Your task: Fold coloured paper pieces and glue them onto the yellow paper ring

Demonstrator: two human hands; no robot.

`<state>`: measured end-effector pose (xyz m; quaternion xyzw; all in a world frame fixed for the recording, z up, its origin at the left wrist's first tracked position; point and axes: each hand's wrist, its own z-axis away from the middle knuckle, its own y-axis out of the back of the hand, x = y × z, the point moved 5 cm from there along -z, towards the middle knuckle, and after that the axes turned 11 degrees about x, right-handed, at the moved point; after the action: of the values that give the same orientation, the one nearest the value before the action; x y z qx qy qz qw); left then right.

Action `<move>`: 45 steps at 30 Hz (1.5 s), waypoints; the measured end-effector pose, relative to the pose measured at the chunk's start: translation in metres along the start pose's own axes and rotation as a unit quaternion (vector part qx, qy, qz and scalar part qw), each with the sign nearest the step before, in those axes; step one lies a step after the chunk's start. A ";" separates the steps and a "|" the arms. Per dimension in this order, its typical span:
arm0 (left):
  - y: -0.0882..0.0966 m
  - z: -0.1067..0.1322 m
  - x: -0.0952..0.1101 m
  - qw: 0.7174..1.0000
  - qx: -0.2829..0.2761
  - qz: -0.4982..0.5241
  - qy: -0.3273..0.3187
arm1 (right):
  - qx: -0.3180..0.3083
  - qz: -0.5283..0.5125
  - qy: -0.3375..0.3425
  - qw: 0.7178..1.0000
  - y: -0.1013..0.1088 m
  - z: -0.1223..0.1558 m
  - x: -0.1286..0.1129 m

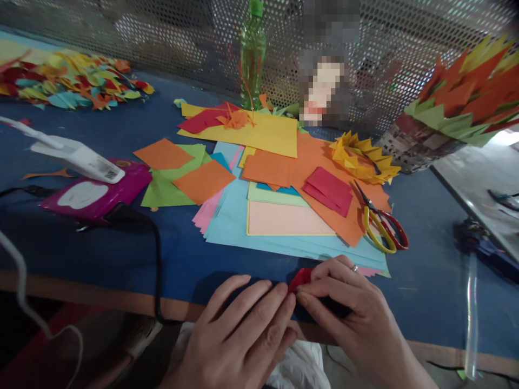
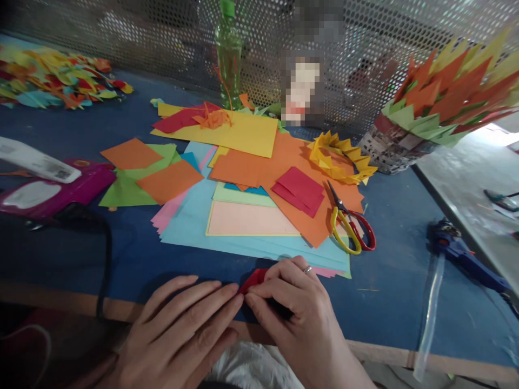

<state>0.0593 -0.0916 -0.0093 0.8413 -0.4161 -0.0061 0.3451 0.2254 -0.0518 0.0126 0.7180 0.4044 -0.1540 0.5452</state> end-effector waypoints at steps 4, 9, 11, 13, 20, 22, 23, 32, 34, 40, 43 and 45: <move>-0.003 0.004 0.002 1.000 -0.003 -0.007 -0.004 | -0.007 0.000 -0.006 1.000 0.000 0.001 0.002; -0.004 0.003 0.002 1.000 0.001 -0.008 -0.008 | -0.032 -0.005 -0.034 0.999 0.000 0.002 0.005; -0.003 0.002 0.002 1.000 0.004 -0.006 -0.004 | -0.034 -0.007 -0.038 0.999 0.000 0.001 0.004; -0.001 0.002 0.002 1.000 0.008 -0.005 0.001 | -0.037 -0.004 -0.042 0.998 -0.001 0.000 0.003; -0.004 0.002 0.001 1.000 0.008 -0.008 0.018 | -0.033 0.019 -0.037 0.999 -0.002 0.002 0.003; -0.004 0.001 0.002 1.000 0.013 -0.008 0.020 | -0.028 0.029 -0.041 0.998 -0.002 0.004 0.006; -0.004 0.000 0.002 1.000 0.014 -0.008 0.020 | -0.026 0.034 -0.043 0.998 -0.003 0.004 0.006; -0.002 0.000 0.001 1.000 0.008 -0.005 0.006 | -0.021 0.050 -0.033 0.998 -0.005 0.002 0.005; -0.001 0.001 0.001 1.000 0.008 -0.005 0.002 | -0.022 0.052 -0.030 0.998 -0.005 0.003 0.005; 0.006 0.008 0.001 1.000 0.015 0.001 0.002 | -0.017 0.057 -0.026 0.998 -0.006 0.002 0.005; 0.011 0.010 0.001 0.999 0.030 0.004 0.028 | -0.016 0.054 -0.022 0.998 -0.007 0.001 0.005; 0.010 0.010 0.002 0.999 0.030 -0.002 0.027 | -0.018 0.055 -0.024 0.998 -0.007 0.002 0.006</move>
<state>0.0502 -0.1031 -0.0104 0.8520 -0.4045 0.0283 0.3311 0.2239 -0.0503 0.0035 0.7256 0.3537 -0.1337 0.5748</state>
